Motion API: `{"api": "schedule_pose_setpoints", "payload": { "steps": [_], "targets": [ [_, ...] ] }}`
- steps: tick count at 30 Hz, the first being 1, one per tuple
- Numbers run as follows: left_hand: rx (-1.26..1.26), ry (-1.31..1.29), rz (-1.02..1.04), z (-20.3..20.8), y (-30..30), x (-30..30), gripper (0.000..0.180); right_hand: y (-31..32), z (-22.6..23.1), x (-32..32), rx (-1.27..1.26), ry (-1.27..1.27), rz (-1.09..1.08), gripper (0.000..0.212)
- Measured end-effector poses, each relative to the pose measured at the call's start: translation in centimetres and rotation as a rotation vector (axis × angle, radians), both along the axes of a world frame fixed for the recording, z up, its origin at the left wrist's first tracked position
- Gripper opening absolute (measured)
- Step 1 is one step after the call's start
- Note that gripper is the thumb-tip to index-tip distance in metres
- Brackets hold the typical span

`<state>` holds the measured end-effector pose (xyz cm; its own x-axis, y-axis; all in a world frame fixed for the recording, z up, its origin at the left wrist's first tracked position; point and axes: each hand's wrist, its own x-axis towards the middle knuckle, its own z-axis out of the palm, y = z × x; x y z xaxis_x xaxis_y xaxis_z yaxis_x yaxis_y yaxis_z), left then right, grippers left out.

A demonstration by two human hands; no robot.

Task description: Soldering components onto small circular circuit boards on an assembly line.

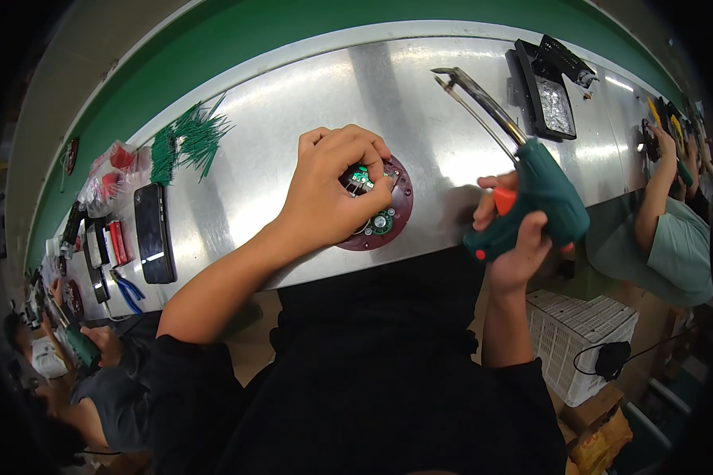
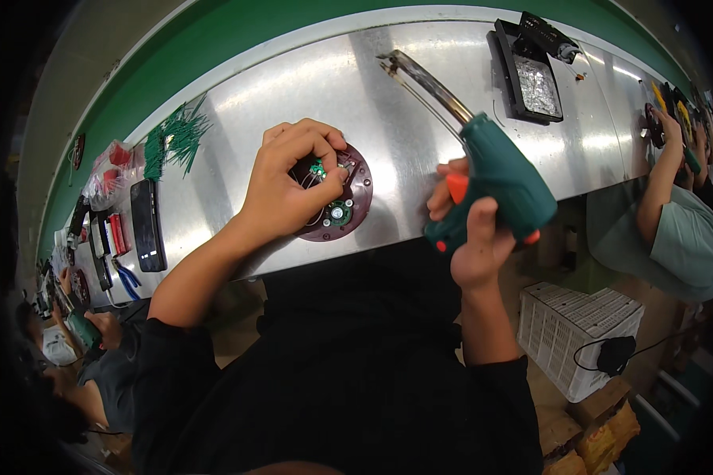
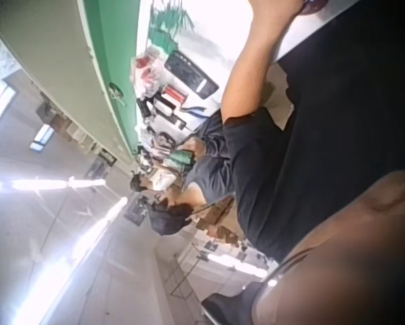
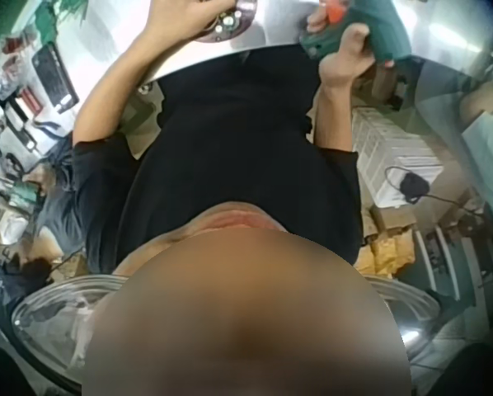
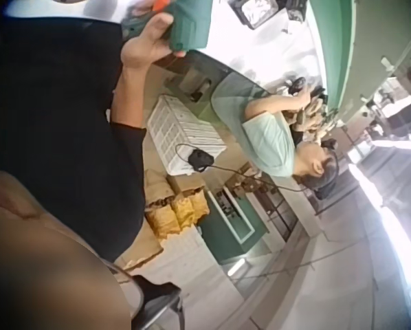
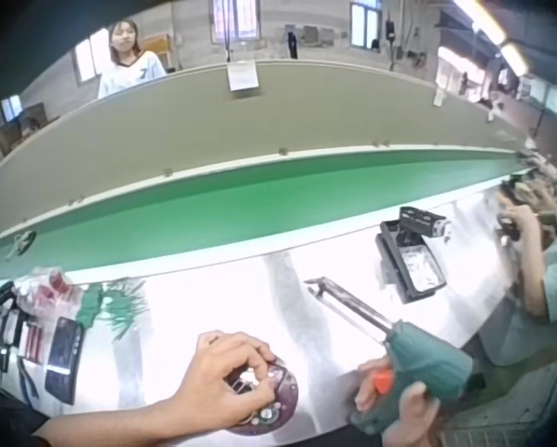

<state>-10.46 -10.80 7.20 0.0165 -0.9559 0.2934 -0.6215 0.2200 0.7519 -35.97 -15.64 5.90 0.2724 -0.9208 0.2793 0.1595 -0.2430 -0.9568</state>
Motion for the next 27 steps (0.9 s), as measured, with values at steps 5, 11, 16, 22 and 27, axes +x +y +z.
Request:
{"api": "schedule_pose_setpoints", "payload": {
  "steps": [5, 11, 16, 22, 27],
  "targets": [
    [0.009, -0.005, -0.005, 0.1, 0.0, 0.0, 0.013, -1.0, -0.3, 1.0, 0.043, -0.123, 0.024, 0.055],
    [-0.011, -0.012, -0.014, 0.0, 0.0, 0.0, 0.014, -0.3, -0.2, 0.3, 0.133, -0.146, 0.027, 0.057],
    [0.01, -0.005, 0.002, 0.0, 0.2, 0.2, 0.014, -0.4, -0.4, 0.1, 0.163, -0.178, 0.075, 0.058],
    [0.026, 0.035, -0.004, 0.2, 0.0, -0.1, 0.013, -0.1, -0.1, -0.2, 0.18, -0.21, 0.053, 0.055],
    [0.025, 0.037, -0.003, 0.1, 0.2, 0.1, 0.013, -0.1, -0.2, 0.0, 0.172, -0.193, 0.05, 0.054]
  ]
}}
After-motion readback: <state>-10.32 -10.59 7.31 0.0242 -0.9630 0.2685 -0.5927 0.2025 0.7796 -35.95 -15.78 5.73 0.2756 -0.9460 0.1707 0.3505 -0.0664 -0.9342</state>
